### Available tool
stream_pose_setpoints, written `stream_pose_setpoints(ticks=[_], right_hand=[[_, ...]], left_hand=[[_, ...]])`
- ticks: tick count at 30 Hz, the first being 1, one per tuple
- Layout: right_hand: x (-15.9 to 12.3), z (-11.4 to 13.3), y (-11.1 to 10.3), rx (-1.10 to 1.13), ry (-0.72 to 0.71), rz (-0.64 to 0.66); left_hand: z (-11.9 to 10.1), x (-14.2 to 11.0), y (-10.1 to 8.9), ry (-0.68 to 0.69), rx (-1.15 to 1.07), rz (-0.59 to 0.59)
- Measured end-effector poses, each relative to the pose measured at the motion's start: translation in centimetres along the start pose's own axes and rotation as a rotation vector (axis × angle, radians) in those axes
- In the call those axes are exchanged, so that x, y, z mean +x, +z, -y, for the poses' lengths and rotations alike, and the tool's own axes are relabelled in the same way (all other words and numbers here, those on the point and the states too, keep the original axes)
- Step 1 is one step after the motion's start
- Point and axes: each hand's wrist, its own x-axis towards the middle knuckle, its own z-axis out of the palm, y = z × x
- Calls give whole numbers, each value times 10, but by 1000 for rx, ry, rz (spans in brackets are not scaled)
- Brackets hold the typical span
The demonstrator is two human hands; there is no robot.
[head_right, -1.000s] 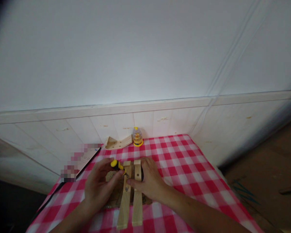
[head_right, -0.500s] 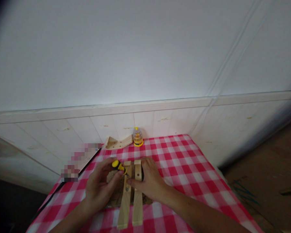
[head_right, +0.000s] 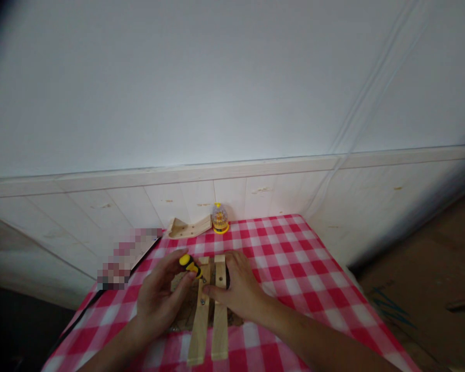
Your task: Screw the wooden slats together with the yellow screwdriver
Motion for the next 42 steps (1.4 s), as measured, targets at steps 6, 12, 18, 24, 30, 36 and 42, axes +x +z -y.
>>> stream_pose_setpoints(ticks=[6, 12, 18, 24, 30, 36, 42], right_hand=[[0, 1, -1, -2, -5, 9], [0, -1, -1, -16, -2, 24], [-1, -3, 0, -12, -13, 19], [0, -1, 0, 7, -10, 11], [0, -1, 0, 9, -17, 15], [0, -2, 0, 16, -17, 10], [0, -2, 0, 14, -19, 24]], left_hand=[[8, -5, 2, 41, -2, -36], [6, 1, 0, 97, 36, -38], [5, 5, -1, 124, 70, -80], [4, 3, -1, 145, 84, -59], [4, 3, -1, 135, 65, -44], [4, 3, -1, 126, 59, -30], [5, 2, 1, 147, 59, -70]])
